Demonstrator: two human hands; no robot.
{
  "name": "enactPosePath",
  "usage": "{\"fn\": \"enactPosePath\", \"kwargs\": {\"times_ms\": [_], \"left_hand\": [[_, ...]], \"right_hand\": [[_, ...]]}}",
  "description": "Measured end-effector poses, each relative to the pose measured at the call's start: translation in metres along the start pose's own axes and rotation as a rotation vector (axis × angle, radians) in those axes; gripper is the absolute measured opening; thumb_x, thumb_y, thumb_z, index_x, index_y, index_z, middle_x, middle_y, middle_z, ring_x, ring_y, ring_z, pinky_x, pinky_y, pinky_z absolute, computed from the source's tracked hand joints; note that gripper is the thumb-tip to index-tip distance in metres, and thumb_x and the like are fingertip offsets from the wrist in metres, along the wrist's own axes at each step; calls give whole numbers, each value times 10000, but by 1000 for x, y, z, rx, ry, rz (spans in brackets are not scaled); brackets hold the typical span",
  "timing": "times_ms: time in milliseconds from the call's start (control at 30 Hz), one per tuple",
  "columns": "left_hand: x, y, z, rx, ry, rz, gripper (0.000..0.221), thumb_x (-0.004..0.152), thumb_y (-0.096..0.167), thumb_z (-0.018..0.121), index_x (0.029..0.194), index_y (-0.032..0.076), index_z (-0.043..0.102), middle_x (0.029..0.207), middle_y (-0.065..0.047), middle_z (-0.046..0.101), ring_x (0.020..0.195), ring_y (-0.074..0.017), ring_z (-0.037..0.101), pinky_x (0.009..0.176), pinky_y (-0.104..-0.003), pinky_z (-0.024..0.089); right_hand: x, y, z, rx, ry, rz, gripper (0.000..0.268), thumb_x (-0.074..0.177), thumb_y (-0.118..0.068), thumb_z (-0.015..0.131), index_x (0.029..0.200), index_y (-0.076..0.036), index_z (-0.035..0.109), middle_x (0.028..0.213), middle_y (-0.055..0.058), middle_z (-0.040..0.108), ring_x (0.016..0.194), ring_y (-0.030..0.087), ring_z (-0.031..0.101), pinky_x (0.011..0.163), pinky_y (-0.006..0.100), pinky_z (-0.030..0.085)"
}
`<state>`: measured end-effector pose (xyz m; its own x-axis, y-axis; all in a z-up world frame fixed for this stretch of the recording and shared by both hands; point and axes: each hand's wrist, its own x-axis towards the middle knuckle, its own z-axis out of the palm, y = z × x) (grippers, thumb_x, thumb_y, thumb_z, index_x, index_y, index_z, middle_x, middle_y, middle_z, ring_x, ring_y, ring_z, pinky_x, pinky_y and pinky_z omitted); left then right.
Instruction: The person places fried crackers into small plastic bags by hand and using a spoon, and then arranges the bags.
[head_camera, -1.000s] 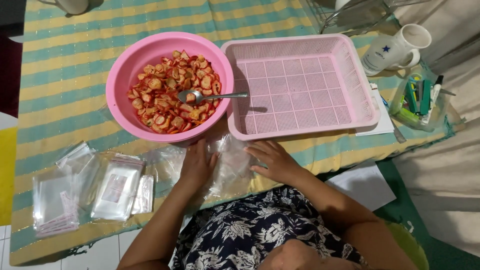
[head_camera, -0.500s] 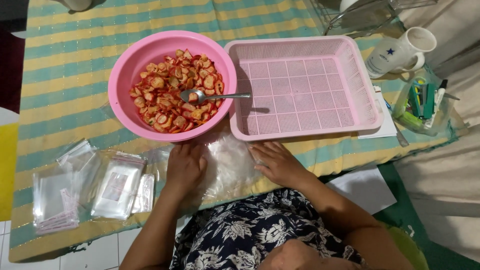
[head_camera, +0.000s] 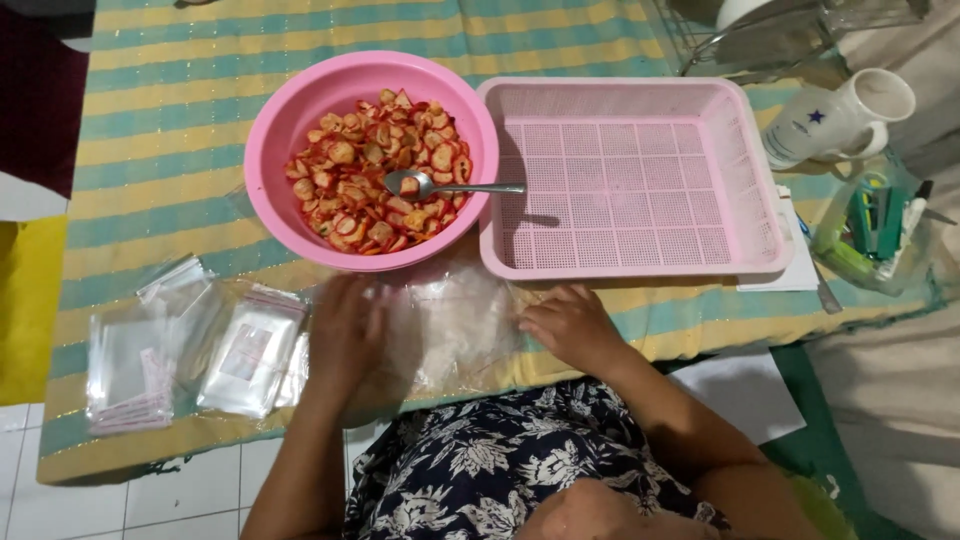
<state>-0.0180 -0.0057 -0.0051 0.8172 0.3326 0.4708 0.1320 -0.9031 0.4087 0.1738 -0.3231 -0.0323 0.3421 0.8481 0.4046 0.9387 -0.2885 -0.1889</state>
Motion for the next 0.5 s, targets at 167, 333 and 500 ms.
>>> {"fn": "enactPosePath", "kwargs": {"times_ms": [167, 333, 500], "left_hand": [[0, -38, -69, 163, 198, -85, 310, 931, 84, 757, 1226, 6, 696, 1212, -228, 636, 1266, -440, 570, 1096, -529, 439], [-10, -72, -129, 310, -193, -928, 718, 1014, 559, 458, 1570, 109, 403, 1642, -268, 204, 1502, -456, 134, 1091, -726, 220], [-33, -95, -94, 374, -336, -859, 504, 991, 559, 578, 1290, 160, 651, 1239, -231, 638, 1112, -514, 621, 815, -632, 541]], "right_hand": [[10, -6, -34, 150, -291, 121, 419, 963, -533, 635, 1136, -172, 758, 1040, 76, 794, 1175, 329, 656, 1003, 533, 437], [4, 1, -27, 229, -370, 184, 493, 944, -509, 619, 1355, -241, 672, 1314, 3, 689, 1230, 253, 544, 978, 464, 418], [1, 6, -18, 238, -270, 161, 419, 965, -488, 636, 1277, -218, 704, 1253, 12, 723, 1253, 270, 580, 1024, 467, 414]]}}
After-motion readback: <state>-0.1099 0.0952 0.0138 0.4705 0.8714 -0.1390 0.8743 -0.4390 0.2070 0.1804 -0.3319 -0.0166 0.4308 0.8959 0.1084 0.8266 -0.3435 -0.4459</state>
